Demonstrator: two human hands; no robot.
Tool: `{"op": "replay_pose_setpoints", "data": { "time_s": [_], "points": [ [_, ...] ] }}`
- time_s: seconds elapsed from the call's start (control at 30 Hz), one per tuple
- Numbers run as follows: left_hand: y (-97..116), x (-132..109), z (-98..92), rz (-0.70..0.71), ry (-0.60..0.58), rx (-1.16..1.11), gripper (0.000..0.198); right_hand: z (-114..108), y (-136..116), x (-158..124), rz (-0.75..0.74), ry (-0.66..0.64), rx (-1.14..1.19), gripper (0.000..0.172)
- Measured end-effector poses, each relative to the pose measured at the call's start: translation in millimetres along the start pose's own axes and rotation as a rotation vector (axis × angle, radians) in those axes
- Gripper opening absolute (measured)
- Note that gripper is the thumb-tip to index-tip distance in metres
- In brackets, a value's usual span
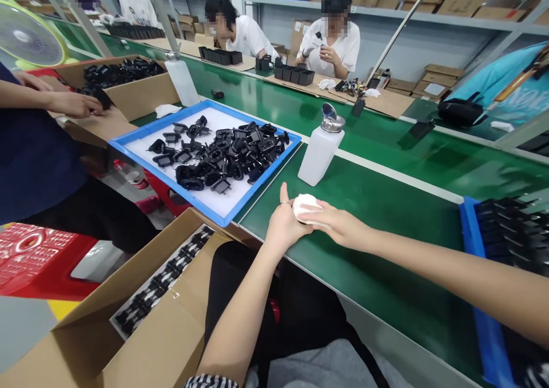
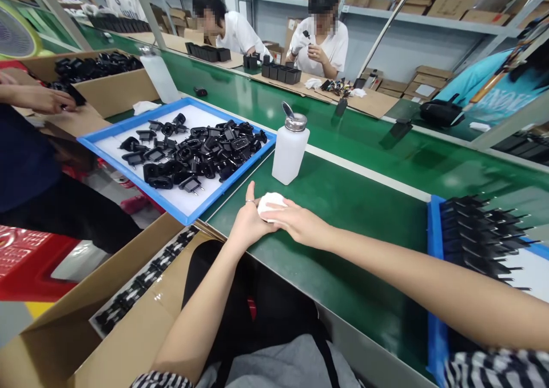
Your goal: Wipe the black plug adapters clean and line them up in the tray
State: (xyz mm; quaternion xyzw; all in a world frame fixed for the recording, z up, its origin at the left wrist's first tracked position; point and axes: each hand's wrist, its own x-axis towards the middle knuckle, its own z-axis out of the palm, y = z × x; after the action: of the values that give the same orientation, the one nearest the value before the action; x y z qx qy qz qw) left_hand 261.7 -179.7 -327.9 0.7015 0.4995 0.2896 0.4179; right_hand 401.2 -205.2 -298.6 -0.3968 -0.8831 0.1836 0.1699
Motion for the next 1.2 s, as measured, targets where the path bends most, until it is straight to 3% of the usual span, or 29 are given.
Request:
{"op": "replay_pose_setpoints", "data": {
  "time_s": [0.1, 0.2, 0.4, 0.53, 0.73, 0.83, 0.93, 1.03, 1.2],
  "points": [
    [0, -1, -0.6, -0.002, -0.020, -0.026, 0.104, -13, 3, -24, 0.020, -0.052, -0.005, 0.034],
    [0, -1, 0.1, -0.001, -0.026, 0.000, 0.101, -32, 11, -35, 0.156, -0.048, -0.036, 0.029],
    [0, 4, 3.7, 0.006, -0.001, 0.085, 0.103, -48, 16, -9, 0.588, 0.263, -0.037, 0.027],
    [2, 8, 5.1, 0.028, 0.023, 0.122, 0.104, -26, 3, 13, 0.497, 0.325, -0.052, 0.027],
    [8, 7, 7.3, -0.019, 0.051, 0.193, 0.087, 4, -6, 11, 0.289, 0.211, -0.112, 0.033],
    [7, 6, 2.5, 0.024, 0.010, 0.196, 0.085, 1, -3, 8, 0.339, 0.230, 0.000, 0.033],
    [2, 9, -8.0, 0.098, -0.124, 0.114, 0.101, -8, -1, 9, 0.416, 0.294, 0.139, 0.030],
    [-3, 14, -16.0, 0.198, -0.246, -0.016, 0.102, -16, 1, 13, 0.475, 0.329, 0.230, 0.028],
    [-2, 18, -15.3, 0.174, -0.248, -0.062, 0.097, -23, 3, 15, 0.533, 0.413, 0.240, 0.027]
  ]
}}
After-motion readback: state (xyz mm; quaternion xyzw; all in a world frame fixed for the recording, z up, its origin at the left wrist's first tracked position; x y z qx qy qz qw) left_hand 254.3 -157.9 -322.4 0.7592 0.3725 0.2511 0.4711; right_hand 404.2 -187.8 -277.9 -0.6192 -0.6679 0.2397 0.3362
